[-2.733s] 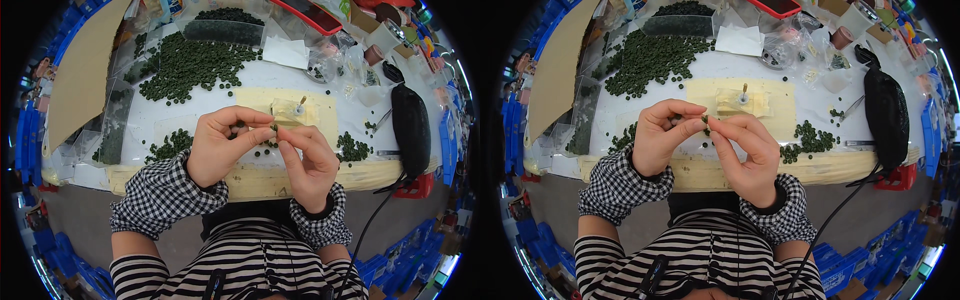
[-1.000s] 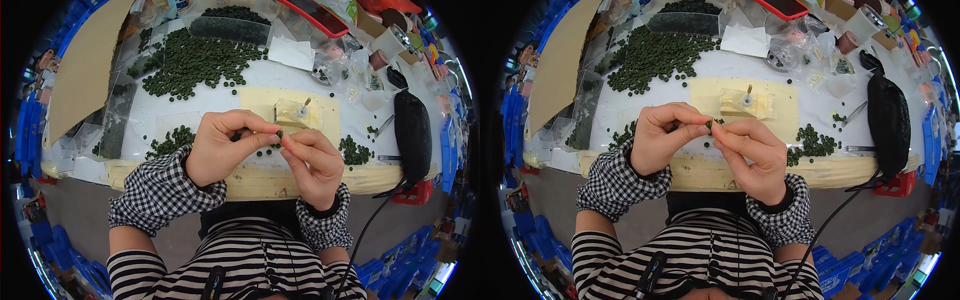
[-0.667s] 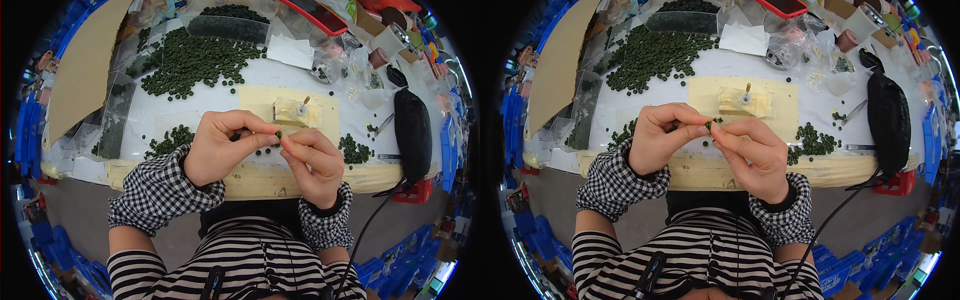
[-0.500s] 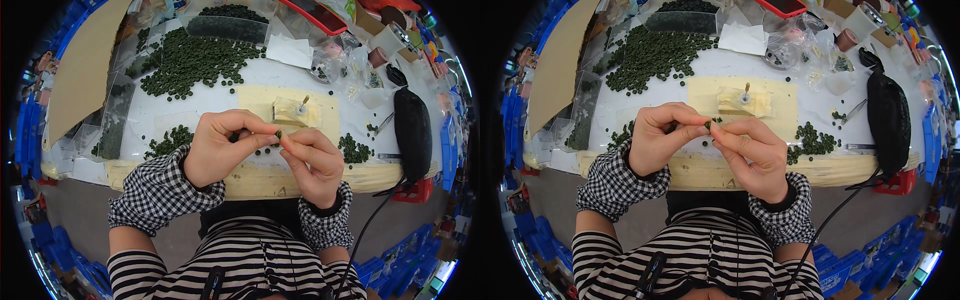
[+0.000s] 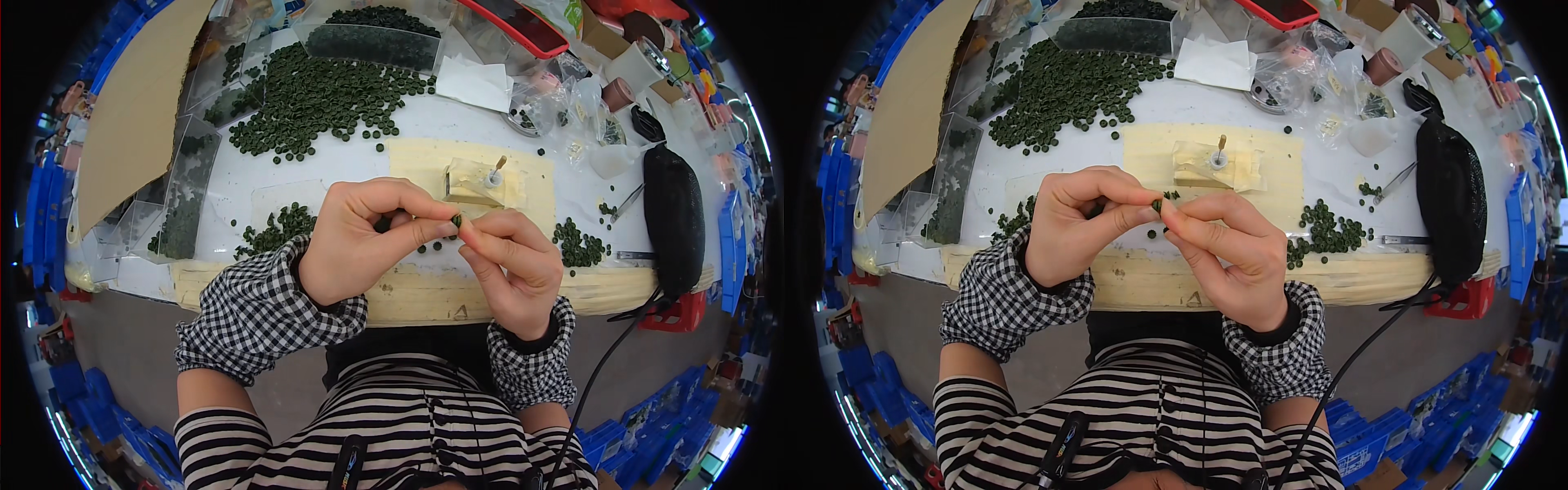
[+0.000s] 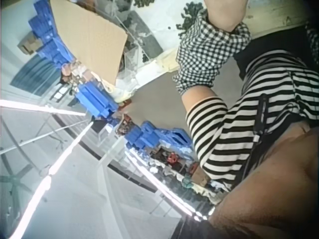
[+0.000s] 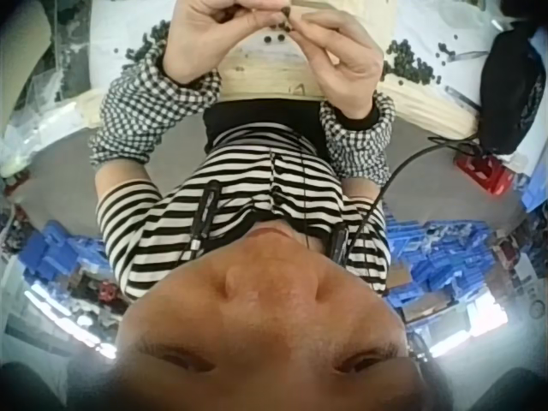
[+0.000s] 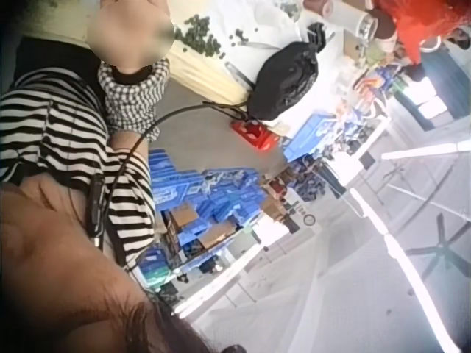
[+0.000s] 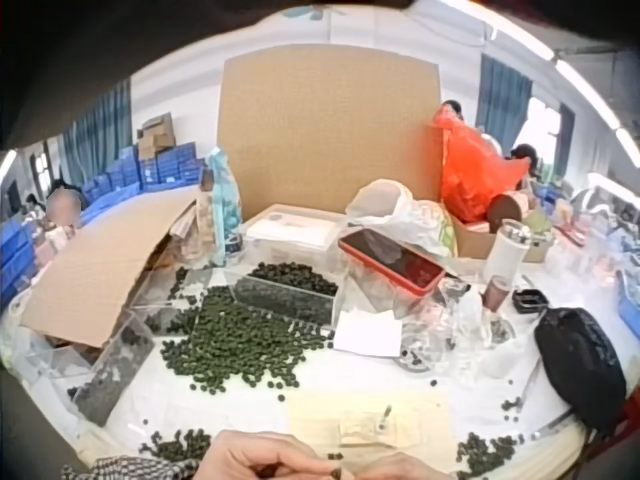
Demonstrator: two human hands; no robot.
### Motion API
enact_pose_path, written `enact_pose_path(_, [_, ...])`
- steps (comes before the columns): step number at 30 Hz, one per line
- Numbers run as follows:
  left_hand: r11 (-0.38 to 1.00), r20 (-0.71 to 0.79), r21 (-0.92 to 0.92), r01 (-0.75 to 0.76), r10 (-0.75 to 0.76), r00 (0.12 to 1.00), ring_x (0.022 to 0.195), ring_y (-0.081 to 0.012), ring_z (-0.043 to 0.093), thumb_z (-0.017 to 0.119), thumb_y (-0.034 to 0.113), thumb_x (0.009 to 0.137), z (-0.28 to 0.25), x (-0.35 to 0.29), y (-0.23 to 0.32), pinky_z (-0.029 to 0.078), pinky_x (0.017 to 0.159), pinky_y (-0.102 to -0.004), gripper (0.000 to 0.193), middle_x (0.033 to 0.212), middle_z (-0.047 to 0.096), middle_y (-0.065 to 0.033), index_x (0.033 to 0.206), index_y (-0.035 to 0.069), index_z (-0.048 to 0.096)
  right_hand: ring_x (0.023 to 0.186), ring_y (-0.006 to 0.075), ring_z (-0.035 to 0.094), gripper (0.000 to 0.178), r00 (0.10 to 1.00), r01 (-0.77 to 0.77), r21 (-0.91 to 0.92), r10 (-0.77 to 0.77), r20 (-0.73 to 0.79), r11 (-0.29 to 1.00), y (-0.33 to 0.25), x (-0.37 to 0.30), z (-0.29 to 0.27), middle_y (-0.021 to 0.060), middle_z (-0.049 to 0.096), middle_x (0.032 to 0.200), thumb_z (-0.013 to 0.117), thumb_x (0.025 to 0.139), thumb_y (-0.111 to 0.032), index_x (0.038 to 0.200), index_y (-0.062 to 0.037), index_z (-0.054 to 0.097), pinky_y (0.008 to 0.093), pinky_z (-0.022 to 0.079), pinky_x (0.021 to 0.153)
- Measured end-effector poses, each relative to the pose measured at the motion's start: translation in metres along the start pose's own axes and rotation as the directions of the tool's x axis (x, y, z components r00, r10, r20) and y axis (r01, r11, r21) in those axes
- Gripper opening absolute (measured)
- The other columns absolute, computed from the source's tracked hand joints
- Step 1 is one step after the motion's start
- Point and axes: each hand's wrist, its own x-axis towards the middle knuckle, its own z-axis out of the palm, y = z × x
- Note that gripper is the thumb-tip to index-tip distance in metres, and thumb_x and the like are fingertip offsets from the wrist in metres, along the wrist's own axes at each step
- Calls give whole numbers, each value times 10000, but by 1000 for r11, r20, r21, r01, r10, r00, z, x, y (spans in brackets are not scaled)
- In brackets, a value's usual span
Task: Assembling or sorting small green components by placing them into a yellow jig.
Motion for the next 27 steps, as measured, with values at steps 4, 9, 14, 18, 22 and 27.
enact_pose_path(4, [1000,-3,2,-5,5,1000,628,-20,462,660,-52,788,0,0,1,380,583,-162,162,801,631,-34,946,-16,670,776,155,608,299,1000,0,-1,0,-1,1000,0,0,0,93,631,903,656,757,94,1032,-21,676,228,489,639])
enact_pose_path(9, [1000,-6,-4,6,-6,1000,629,-19,450,660,-48,790,0,0,0,379,586,-163,164,811,628,-35,951,-19,667,775,157,608,301,1000,3,-5,-3,-7,1000,0,-1,0,96,633,903,654,759,93,1037,-20,674,228,485,640])
enact_pose_path(14, [1000,-11,-10,8,-9,1000,623,-20,425,659,-47,791,2,0,2,374,592,-166,167,806,617,-28,956,-21,665,762,159,603,294,998,22,-6,-22,-57,1000,0,0,2,100,634,890,648,761,95,1033,-15,674,227,476,635])
enact_pose_path(18, [999,-6,-3,-32,32,999,617,-23,415,660,-56,785,1,0,1,368,591,-169,184,811,615,-31,966,-22,665,747,158,599,292,997,25,-21,-27,-73,999,-1,0,3,99,633,876,647,761,94,1032,-11,673,228,468,628])
enact_pose_path(22, [998,-3,3,-60,60,998,618,-27,409,666,-66,772,1,0,1,363,591,-170,209,830,619,-38,976,-21,665,739,157,595,294,996,32,-26,-34,-77,999,-1,-1,3,99,632,869,649,759,91,1033,-10,673,227,464,622])
enact_pose_path(27, [998,1,22,-67,67,998,620,-30,408,667,-72,767,1,1,1,363,592,-171,223,845,622,-42,984,-19,666,735,155,593,296,997,14,-27,-16,-74,1000,-2,-1,2,97,632,865,647,757,93,1033,-12,674,226,463,617])
